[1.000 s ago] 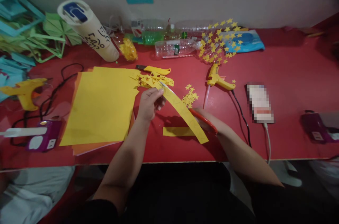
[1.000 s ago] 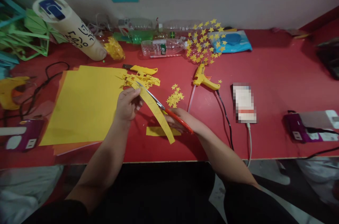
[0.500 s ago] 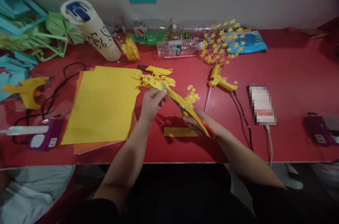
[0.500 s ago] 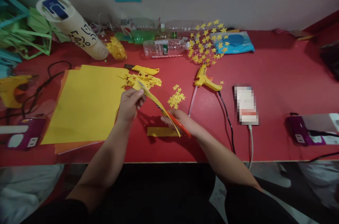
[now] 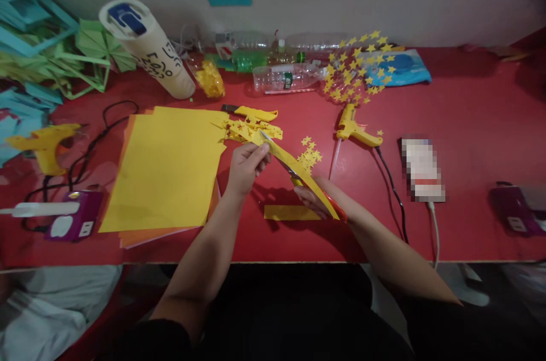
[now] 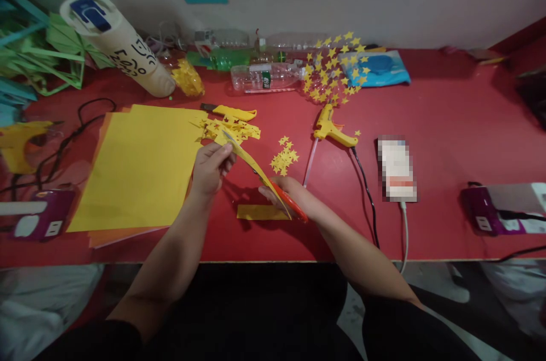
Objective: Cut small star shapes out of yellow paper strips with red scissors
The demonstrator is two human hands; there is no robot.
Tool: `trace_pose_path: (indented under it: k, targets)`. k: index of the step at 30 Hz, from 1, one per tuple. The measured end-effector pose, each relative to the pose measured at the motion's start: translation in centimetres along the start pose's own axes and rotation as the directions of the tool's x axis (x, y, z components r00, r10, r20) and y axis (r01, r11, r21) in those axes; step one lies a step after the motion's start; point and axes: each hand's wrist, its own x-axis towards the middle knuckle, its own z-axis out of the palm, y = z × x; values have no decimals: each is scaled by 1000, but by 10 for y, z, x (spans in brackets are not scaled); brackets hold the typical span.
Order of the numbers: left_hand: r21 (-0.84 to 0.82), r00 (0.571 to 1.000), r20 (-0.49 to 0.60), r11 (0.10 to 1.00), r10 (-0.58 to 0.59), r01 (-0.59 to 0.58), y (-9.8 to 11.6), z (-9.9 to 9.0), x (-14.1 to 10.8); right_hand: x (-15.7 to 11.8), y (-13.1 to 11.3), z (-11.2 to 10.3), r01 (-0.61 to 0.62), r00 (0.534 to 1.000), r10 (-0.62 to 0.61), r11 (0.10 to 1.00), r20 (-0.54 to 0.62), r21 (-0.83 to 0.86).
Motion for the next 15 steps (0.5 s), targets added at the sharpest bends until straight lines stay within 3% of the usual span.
trace_pose_path:
  k: [10, 15]
  targets:
    - [-11, 1000, -4, 1000, -25, 25, 1, 0, 0, -2, -2, 2, -78, 995, 81, 996, -55, 52]
    - [-8, 999, -7, 999, -31, 31, 0, 1, 0, 1, 4, 1, -50, 997, 52, 998, -54, 32]
